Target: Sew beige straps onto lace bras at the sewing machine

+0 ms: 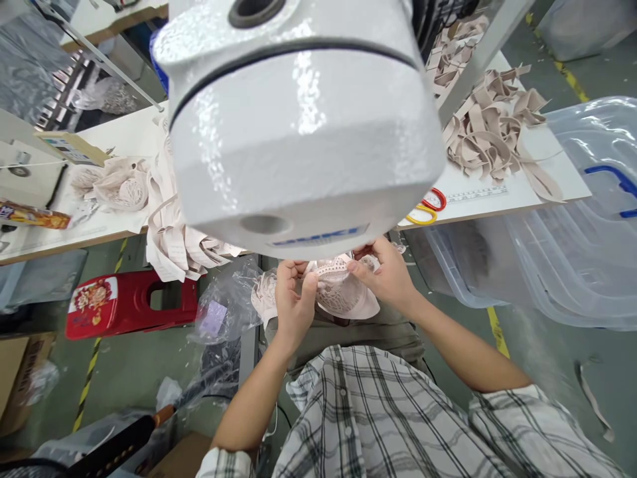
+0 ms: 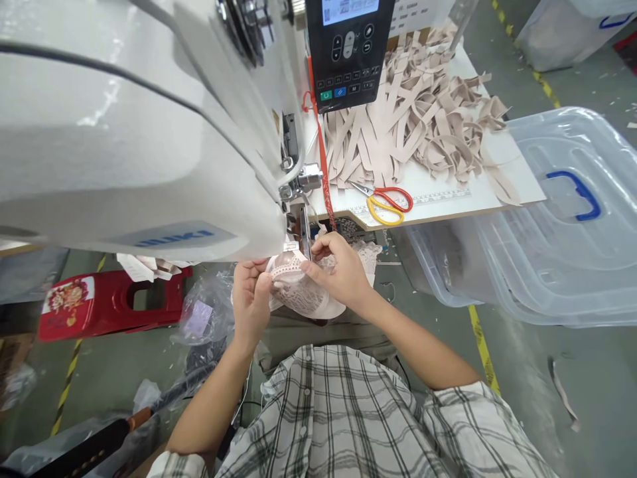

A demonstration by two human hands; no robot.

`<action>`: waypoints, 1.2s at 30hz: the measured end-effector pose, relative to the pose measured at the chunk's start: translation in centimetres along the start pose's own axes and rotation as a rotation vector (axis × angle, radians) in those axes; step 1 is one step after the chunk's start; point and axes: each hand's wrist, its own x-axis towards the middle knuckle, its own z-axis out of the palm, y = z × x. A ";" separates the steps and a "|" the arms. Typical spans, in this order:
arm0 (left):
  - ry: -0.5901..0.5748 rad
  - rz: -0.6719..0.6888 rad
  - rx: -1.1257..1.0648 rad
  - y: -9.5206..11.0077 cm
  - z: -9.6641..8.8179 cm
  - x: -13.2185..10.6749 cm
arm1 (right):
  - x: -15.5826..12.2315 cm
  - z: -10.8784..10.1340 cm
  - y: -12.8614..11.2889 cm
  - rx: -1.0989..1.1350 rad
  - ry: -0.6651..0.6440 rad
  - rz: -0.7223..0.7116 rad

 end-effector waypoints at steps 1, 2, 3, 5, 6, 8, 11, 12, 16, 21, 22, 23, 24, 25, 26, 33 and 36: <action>0.003 0.006 0.004 0.1 0.0 0.0 | 0.0 0.0 0.0 0.004 -0.005 0.011; 0.003 0.012 0.009 0.1 0.0 -0.1 | -0.1 0.0 0.0 0.009 -0.006 0.018; 0.004 0.017 0.016 0.2 0.0 -0.1 | -0.1 0.0 0.0 0.016 -0.003 0.021; 0.011 0.029 0.032 0.4 0.0 -0.1 | -0.2 0.0 0.0 0.026 0.004 0.021; 0.014 0.035 0.040 0.5 0.1 -0.1 | -0.2 0.0 0.0 0.030 0.008 0.019; 0.022 0.057 0.058 0.7 0.1 -0.1 | -0.2 0.0 0.0 0.035 0.010 0.017; 0.018 0.095 0.086 1.2 0.1 0.0 | -0.3 -0.1 -0.2 0.036 0.000 0.038; 0.019 0.106 0.094 1.3 0.0 0.0 | -0.3 -0.1 -0.2 0.038 -0.004 0.048; 0.021 0.132 0.104 1.4 0.0 -0.1 | -0.5 0.0 -0.2 0.061 0.002 0.070; 0.034 0.120 0.108 1.1 0.0 0.0 | -0.3 0.7 -0.1 0.140 0.016 0.123; 0.041 0.120 0.103 1.1 0.0 0.0 | -0.2 0.9 -0.2 0.162 0.017 0.144; 0.047 0.118 0.098 1.1 0.0 -0.1 | -0.2 0.9 -0.3 0.184 0.021 0.165; 0.049 0.116 0.094 1.1 0.0 -0.2 | -0.1 0.8 -0.4 0.205 0.022 0.185; 0.045 0.111 0.093 1.2 0.0 -0.4 | -0.2 0.7 -0.5 0.227 0.014 0.207; 0.032 0.102 0.090 1.4 0.1 -0.7 | -0.3 0.4 -0.7 0.251 -0.005 0.233; -0.203 0.018 -0.064 2.1 0.4 -3.1 | -3.0 -3.0 -1.0 0.345 -0.165 0.402; -0.321 -0.090 -0.087 1.8 0.6 -3.2 | -4.2 -3.6 -1.2 0.369 -0.182 0.455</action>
